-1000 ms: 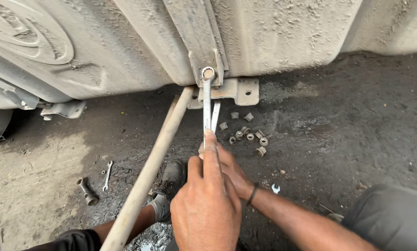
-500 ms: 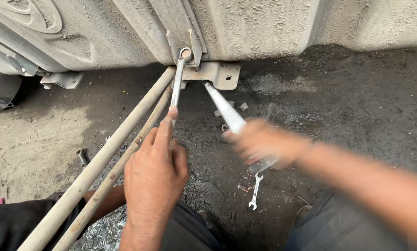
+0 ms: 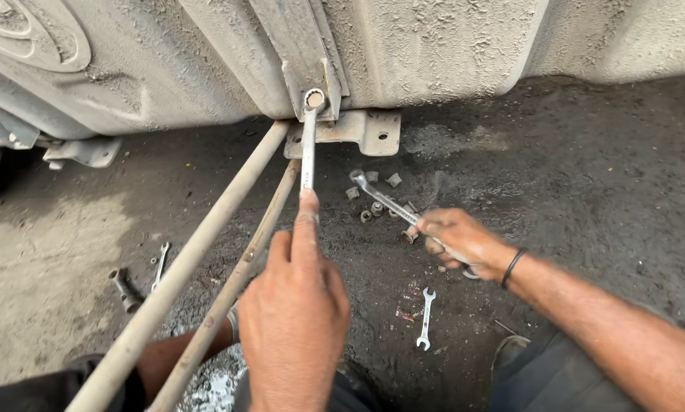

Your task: The person uses wrenches to loosen and remove bolts from the undercarriage of a vehicle, handling various metal nuts and tools while sitting on the ground.

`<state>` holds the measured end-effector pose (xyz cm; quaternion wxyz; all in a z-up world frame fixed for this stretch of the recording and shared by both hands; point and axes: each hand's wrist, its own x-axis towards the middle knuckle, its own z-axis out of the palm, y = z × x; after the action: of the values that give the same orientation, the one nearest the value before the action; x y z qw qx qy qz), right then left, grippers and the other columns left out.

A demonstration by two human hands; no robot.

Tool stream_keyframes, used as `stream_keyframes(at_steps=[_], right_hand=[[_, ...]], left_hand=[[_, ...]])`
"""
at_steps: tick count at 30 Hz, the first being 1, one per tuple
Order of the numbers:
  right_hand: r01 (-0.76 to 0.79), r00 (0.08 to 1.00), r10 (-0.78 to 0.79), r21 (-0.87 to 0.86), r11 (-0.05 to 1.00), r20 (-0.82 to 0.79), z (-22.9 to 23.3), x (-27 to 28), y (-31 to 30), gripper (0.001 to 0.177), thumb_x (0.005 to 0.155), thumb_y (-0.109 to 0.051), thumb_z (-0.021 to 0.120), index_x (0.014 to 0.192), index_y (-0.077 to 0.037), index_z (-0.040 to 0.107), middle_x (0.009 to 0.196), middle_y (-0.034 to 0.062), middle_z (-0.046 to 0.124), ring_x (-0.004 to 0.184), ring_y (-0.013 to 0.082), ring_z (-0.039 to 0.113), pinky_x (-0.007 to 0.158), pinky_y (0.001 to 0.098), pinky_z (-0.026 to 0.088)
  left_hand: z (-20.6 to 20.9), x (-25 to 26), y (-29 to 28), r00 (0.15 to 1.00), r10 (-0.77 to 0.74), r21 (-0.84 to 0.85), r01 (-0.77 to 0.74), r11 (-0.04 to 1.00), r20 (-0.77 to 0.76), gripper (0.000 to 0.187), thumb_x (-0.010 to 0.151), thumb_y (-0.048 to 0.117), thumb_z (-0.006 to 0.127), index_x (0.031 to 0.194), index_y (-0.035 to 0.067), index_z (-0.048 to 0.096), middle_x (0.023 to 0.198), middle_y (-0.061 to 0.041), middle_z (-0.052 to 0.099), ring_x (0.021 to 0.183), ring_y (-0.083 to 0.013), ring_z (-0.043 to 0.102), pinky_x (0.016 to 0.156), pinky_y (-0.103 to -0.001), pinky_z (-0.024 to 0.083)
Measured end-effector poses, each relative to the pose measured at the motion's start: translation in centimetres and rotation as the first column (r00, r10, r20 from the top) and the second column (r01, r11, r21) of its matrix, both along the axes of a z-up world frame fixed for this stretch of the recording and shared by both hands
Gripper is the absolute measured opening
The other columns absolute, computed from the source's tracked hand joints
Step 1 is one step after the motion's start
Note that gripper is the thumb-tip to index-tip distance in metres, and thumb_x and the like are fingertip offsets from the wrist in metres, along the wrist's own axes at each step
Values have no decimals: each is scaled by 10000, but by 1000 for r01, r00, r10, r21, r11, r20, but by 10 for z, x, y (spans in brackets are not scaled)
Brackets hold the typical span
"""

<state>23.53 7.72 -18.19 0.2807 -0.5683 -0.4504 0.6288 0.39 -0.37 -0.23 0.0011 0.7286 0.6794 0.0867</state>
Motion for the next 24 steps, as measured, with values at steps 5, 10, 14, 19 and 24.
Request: stream_keyframes(at_steps=[5, 10, 14, 19, 24], right_hand=[[21, 993, -17, 36, 999, -120, 1, -55, -15, 232, 1028, -226, 497, 1150, -47, 580, 959, 112, 758, 775, 217, 698, 607, 322, 591], [-129, 969, 167, 204, 971, -184, -2, -117, -5, 258, 990, -326, 552, 1154, -130, 588, 1066, 88, 671, 980, 193, 692, 786, 351, 650], [-31, 967, 130, 406, 913, -218, 0, -149, 13, 251, 1043, -359, 563, 1124, -125, 609, 1006, 81, 679, 953, 203, 693, 778, 319, 635], [156, 785, 65, 299, 941, -616, 20, -183, 31, 231, 982, -290, 629, 1087, -102, 548, 964, 99, 712, 888, 225, 708, 705, 346, 615], [270, 816, -8, 370, 889, -577, 31, -208, 35, 256, 994, -305, 624, 1144, -106, 567, 979, 39, 688, 961, 147, 701, 750, 346, 624]], left_hand=[[2, -2, 2, 998, -35, 3, 35, 999, 50, 824, 858, 135, 663, 1605, 101, 318, 1027, -183, 654, 616, -241, 723, 441, -360, 607], [4, -6, 1, 993, -42, -13, 44, 999, 111, 804, 882, 172, 664, 1608, 107, 325, 1043, -182, 657, 659, -290, 736, 495, -407, 603], [1, -8, 5, 986, -28, -96, 44, 994, 164, 734, 972, 161, 602, 1636, 85, 297, 1110, -249, 644, 682, -281, 754, 528, -383, 628], [-3, -9, 5, 988, -63, -39, 69, 997, 141, 854, 862, 158, 659, 1634, 94, 299, 1251, -303, 613, 713, -337, 758, 529, -422, 626], [-3, -9, 7, 987, -61, -40, 68, 997, 150, 854, 856, 155, 663, 1623, 100, 291, 1362, -372, 508, 707, -357, 757, 533, -426, 628]])
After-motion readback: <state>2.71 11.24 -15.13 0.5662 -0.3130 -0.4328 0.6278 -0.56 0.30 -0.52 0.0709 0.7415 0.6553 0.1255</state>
